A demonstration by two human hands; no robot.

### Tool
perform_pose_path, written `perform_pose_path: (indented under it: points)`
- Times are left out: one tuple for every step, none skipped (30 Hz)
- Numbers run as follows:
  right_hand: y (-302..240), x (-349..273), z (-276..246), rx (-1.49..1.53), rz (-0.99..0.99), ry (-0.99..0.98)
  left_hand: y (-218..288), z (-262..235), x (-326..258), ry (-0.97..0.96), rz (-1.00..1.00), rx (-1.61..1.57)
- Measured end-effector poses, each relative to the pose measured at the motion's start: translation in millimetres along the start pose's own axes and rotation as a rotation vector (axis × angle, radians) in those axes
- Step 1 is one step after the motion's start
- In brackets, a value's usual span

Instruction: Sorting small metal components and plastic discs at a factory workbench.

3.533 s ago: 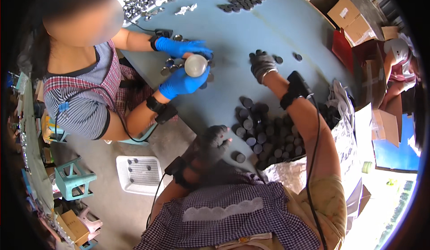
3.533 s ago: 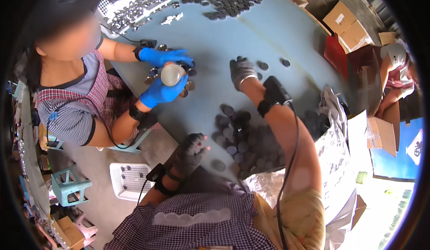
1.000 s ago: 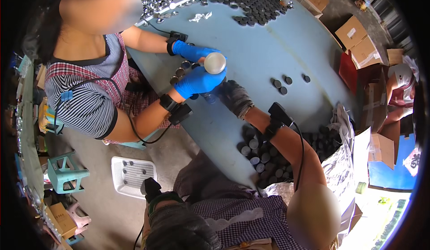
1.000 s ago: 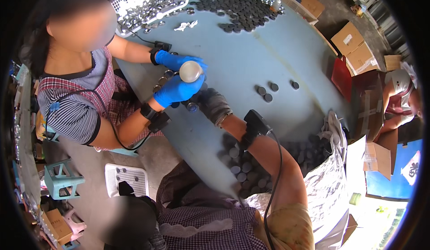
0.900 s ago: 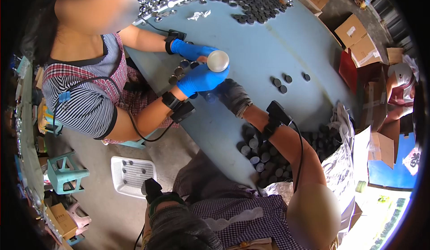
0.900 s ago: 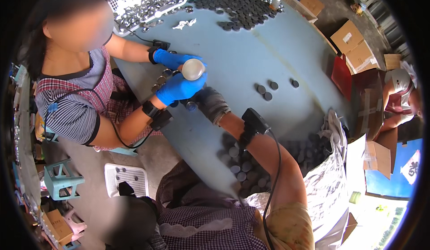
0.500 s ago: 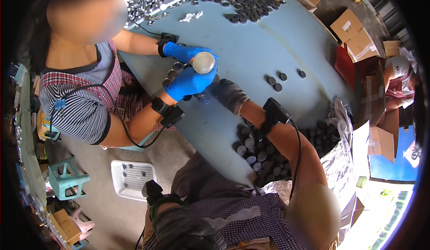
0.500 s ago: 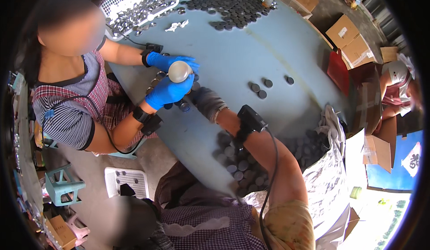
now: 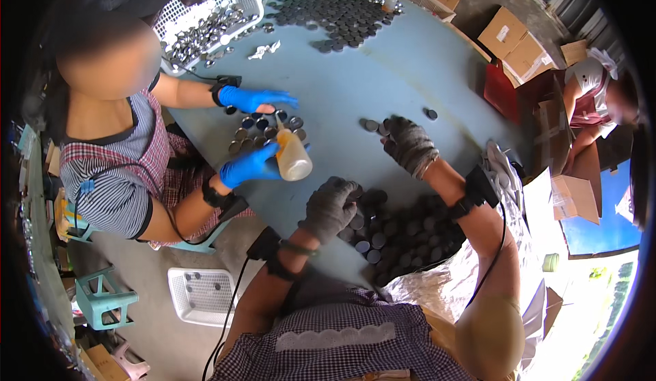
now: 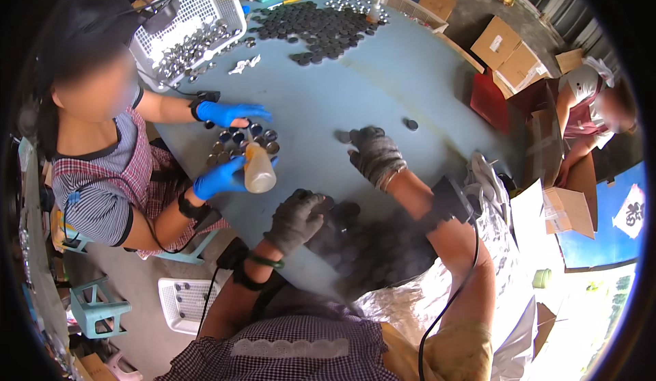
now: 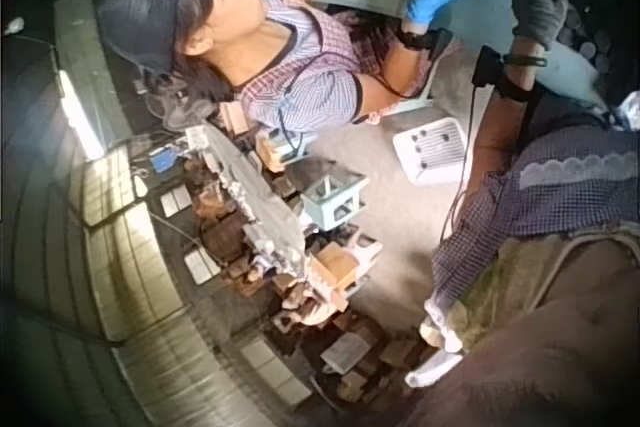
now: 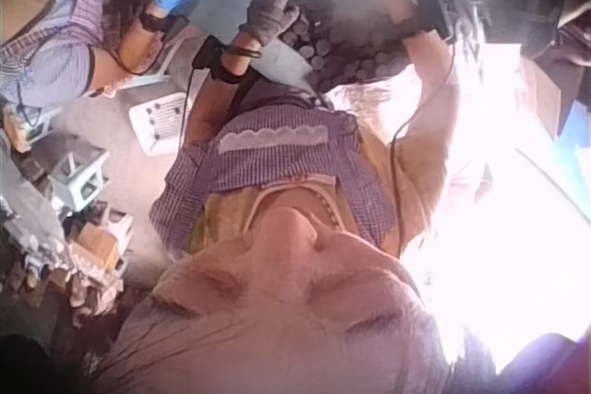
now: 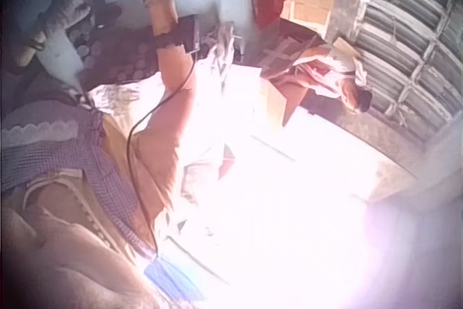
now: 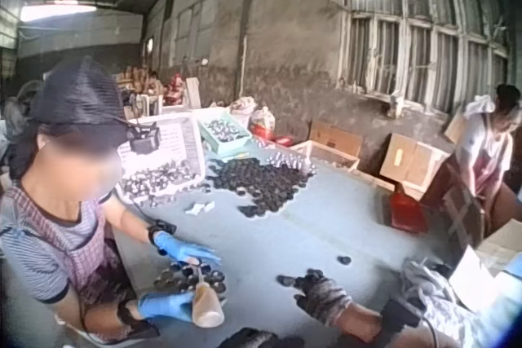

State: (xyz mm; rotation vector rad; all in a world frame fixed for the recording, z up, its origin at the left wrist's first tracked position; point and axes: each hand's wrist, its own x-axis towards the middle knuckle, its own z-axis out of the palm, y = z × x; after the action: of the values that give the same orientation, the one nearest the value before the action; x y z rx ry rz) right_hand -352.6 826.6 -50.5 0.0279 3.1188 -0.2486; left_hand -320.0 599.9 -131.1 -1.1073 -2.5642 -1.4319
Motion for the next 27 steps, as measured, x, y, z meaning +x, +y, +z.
perform_pose_path:
  points:
    - [4, -9, 1, -0.009, 0.007, 0.011, -12, 18, 7, -0.01, -0.006, 0.113]
    - [9, -17, 9, 0.036, -0.026, 0.029, -18, 32, 12, -0.008, 0.003, 0.115]
    - [12, -23, 13, 0.078, -0.063, 0.047, -21, 43, 17, -0.04, -0.03, 0.186]
    - [11, -30, 13, 0.072, -0.056, 0.055, -20, 50, 23, -0.078, -0.061, 0.253]
    - [6, -35, 14, 0.033, -0.042, -0.026, -20, 56, 29, -0.076, -0.05, 0.252]
    - [3, -41, 15, -0.003, -0.034, -0.109, -20, 58, 33, -0.155, -0.095, 0.304]
    - [4, -45, 19, -0.005, -0.037, -0.103, -20, 59, 35, -0.234, -0.142, 0.357]
    - [6, -48, 27, 0.061, -0.082, -0.072, -23, 61, 34, -0.227, -0.143, 0.362]
    - [7, -51, 30, 0.125, -0.121, -0.04, -25, 62, 33, -0.165, -0.124, 0.297]
    - [4, -54, 30, 0.144, -0.117, -0.064, -27, 62, 31, -0.103, -0.108, 0.233]
    - [3, -56, 35, 0.144, -0.123, -0.061, -31, 61, 26, -0.096, -0.109, 0.237]
    - [5, -58, 45, 0.361, -0.051, -0.042, -32, 59, 22, -0.014, -0.042, -0.024]
    - [7, -58, 56, 0.58, 0.018, -0.027, -33, 56, 16, 0.07, 0.019, -0.285]
    - [7, -56, 67, 0.581, 0.013, -0.025, -33, 54, 8, 0.073, 0.02, -0.281]
    - [2, -52, 73, 0.784, 0.077, -0.121, -33, 52, -2, 0.117, -0.024, -0.485]
    - [-3, -50, 77, 0.985, 0.142, -0.22, -33, 49, -10, 0.161, -0.067, -0.689]
    - [-7, -52, 81, 0.986, 0.138, -0.223, -34, 45, -17, 0.165, -0.068, -0.686]
    - [-22, -55, 71, 1.046, 0.182, -0.303, -35, 39, -23, 0.186, -0.05, -0.682]
    - [-33, -57, 66, 1.106, 0.228, -0.381, -36, 34, -28, 0.205, -0.029, -0.677]
    - [-39, -56, 69, 1.104, 0.222, -0.386, -35, 31, -32, 0.212, -0.031, -0.675]
    - [-44, -56, 72, 1.118, 0.206, -0.411, -36, 28, -34, 0.24, -0.038, -0.664]
    - [-48, -55, 74, 1.131, 0.191, -0.435, -36, 25, -36, 0.266, -0.046, -0.655]
    - [-51, -56, 75, 1.13, 0.186, -0.438, -37, 22, -38, 0.272, -0.046, -0.653]
    - [-53, -56, 75, 1.151, 0.17, -0.439, -38, 20, -40, 0.261, -0.076, -0.666]
    - [-56, -56, 75, 1.174, 0.154, -0.44, -39, 19, -41, 0.25, -0.105, -0.679]
    - [-58, -56, 73, 1.173, 0.154, -0.442, -40, 18, -42, 0.252, -0.106, -0.68]
    - [-63, -56, 69, 1.191, 0.204, -0.459, -41, 18, -43, 0.26, -0.135, -0.682]
